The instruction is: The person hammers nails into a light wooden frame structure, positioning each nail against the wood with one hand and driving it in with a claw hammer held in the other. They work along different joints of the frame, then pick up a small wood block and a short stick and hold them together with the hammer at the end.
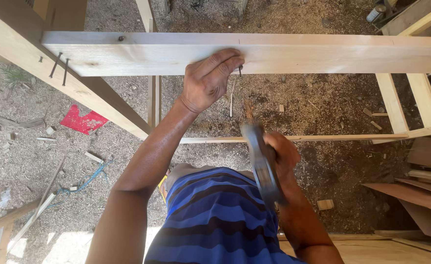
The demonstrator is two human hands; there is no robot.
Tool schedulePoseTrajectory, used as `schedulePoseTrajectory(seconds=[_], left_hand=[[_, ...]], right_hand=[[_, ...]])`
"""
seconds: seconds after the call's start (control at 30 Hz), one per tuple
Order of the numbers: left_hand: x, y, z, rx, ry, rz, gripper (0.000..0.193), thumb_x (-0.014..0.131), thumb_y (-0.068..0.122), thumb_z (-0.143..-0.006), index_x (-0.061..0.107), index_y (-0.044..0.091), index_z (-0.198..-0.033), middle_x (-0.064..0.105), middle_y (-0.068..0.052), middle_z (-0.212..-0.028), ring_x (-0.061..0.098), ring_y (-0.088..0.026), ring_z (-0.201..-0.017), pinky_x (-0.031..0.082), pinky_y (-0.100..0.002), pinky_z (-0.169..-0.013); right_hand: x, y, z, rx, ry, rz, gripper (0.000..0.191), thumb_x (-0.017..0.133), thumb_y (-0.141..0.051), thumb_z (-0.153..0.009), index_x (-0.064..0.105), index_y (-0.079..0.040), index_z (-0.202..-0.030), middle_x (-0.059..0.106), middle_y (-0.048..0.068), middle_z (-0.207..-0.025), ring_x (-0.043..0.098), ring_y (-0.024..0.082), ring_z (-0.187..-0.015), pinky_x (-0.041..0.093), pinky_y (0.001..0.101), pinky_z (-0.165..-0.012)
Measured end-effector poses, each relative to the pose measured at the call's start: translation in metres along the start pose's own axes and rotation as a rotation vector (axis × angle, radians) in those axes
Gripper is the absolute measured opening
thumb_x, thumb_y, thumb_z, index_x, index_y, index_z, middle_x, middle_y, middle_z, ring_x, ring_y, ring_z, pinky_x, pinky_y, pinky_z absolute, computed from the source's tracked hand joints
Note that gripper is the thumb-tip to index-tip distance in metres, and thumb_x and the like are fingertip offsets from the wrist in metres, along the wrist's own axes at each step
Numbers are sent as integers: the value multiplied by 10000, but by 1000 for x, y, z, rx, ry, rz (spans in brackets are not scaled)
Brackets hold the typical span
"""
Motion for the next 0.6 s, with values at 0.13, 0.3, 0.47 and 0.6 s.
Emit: schedulePoseTrajectory(seconds=[0.13,0.3,0.47,0.6], left_hand=[[-4,-2,-2,-5,-33,161,228,715,-28,-960,734,49,-1173,719,-104,-1211,755,-208,-1046,683,-277,-846],[1,0,-7,3,-69,23,258,675,-99,-948,747,67,-1131,744,-71,-1193,771,-177,-1016,661,-251,-801],[2,-2,-2,-2,-56,5,294,665,-105,-905,740,62,-1136,741,-68,-1185,759,-188,-1040,659,-283,-846],[6,-4,1,-8,-22,64,337,637,-141,-916,741,85,-1143,741,-71,-1194,761,-189,-1062,634,-271,-856]], right_hand=[[8,9,1,-50,46,-102,253,631,-307,-1099,600,-62,-1043,636,75,-753,630,149,-581,531,312,-462],[35,38,-4,97,-62,83,239,552,-243,-1121,618,-46,-1004,650,89,-760,588,119,-547,473,297,-434],[8,16,3,20,43,-106,231,560,-233,-1109,624,-47,-989,642,80,-744,588,123,-541,473,295,-431],[20,16,-4,30,23,-103,225,566,-225,-1099,629,-47,-977,636,72,-732,587,127,-536,472,293,-428]])
Point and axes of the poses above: each hand's wrist, its own z-axis away from the middle knuckle, its own x-axis out of the palm, y = z × x, the point moved 4 cm from there along -z, towards the middle knuckle
